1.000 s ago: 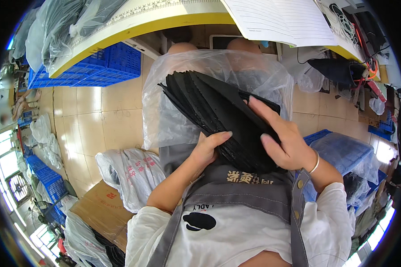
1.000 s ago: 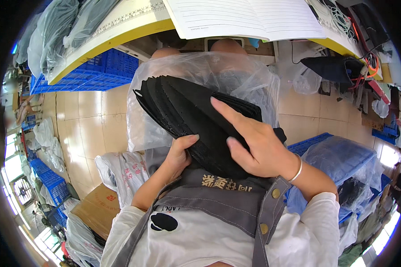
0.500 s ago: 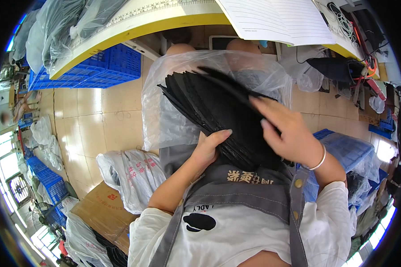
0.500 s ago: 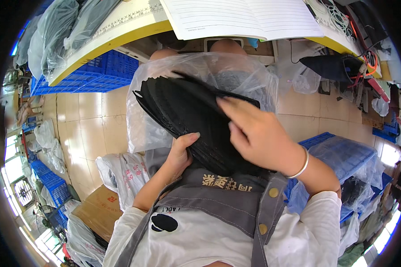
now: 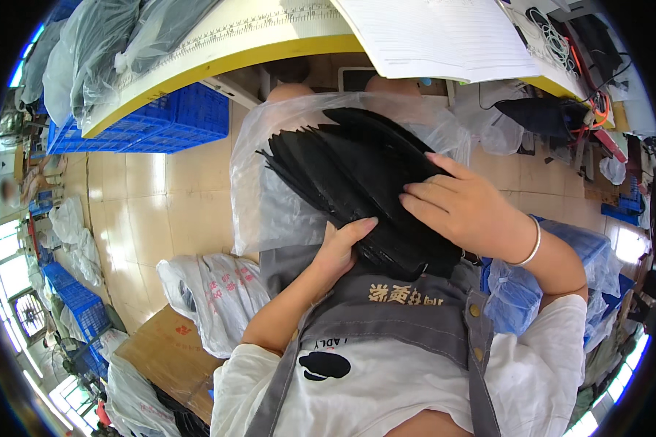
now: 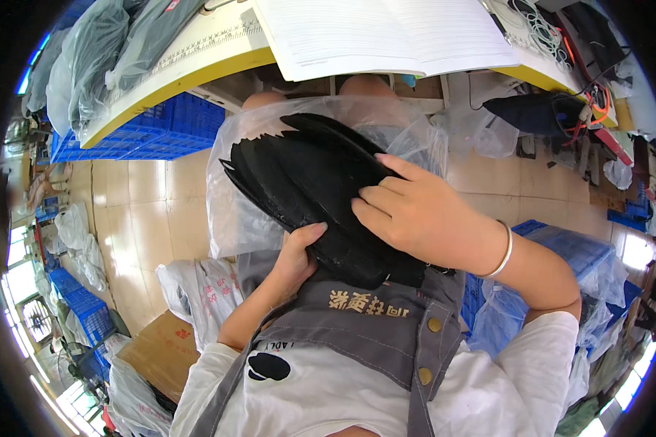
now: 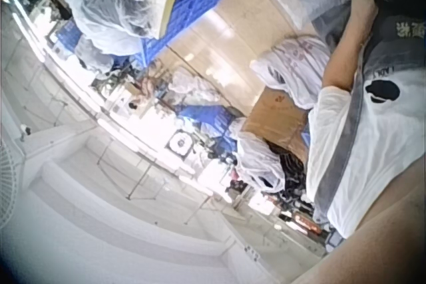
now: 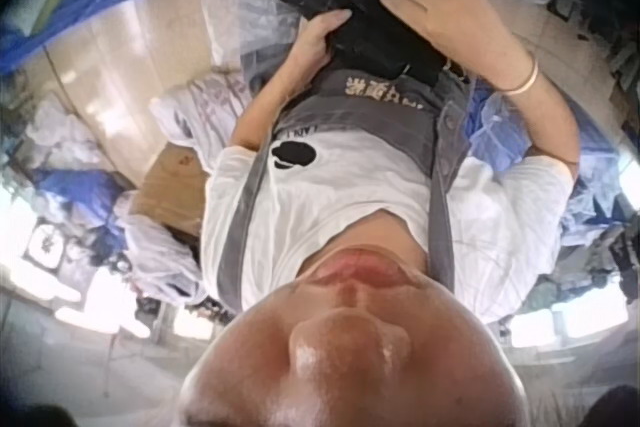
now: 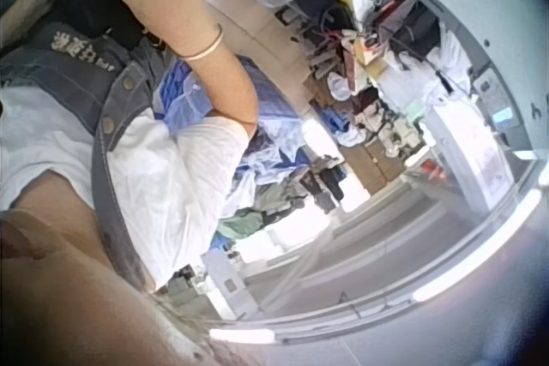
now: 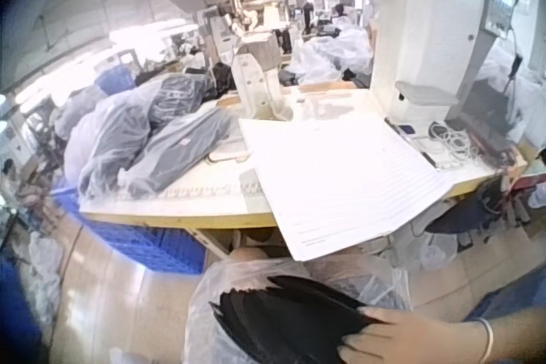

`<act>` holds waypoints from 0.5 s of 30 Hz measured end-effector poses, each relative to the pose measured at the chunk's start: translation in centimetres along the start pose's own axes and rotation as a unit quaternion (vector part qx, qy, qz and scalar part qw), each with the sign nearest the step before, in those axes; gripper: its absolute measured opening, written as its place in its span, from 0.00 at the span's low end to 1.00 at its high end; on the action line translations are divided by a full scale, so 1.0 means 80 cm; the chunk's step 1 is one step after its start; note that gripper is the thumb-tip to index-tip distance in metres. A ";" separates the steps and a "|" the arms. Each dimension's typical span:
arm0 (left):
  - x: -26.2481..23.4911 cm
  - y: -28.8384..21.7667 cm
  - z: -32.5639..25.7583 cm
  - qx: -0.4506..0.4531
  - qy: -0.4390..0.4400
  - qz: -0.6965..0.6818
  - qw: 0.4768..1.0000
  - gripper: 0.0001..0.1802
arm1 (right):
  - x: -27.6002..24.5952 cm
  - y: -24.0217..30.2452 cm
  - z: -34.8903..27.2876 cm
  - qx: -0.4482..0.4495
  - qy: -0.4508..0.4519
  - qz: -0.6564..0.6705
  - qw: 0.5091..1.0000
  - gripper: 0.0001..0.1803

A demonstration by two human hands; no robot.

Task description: Inspecting black shoe uppers, recording counts in a notebook, and packing them into plastic bags for inventory.

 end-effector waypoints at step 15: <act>-0.006 0.001 -0.010 -0.004 0.024 0.026 0.999 0.34 | -0.003 0.001 0.011 0.174 0.028 0.076 0.981 0.22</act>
Point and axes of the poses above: each hand's wrist, its own z-axis towards the middle knuckle, its own x-axis out of the palm, y = z × x, the point moved 5 cm from there along z, towards the middle knuckle, and after that the axes turned 2 degrees about -y, right-handed, at the moved point
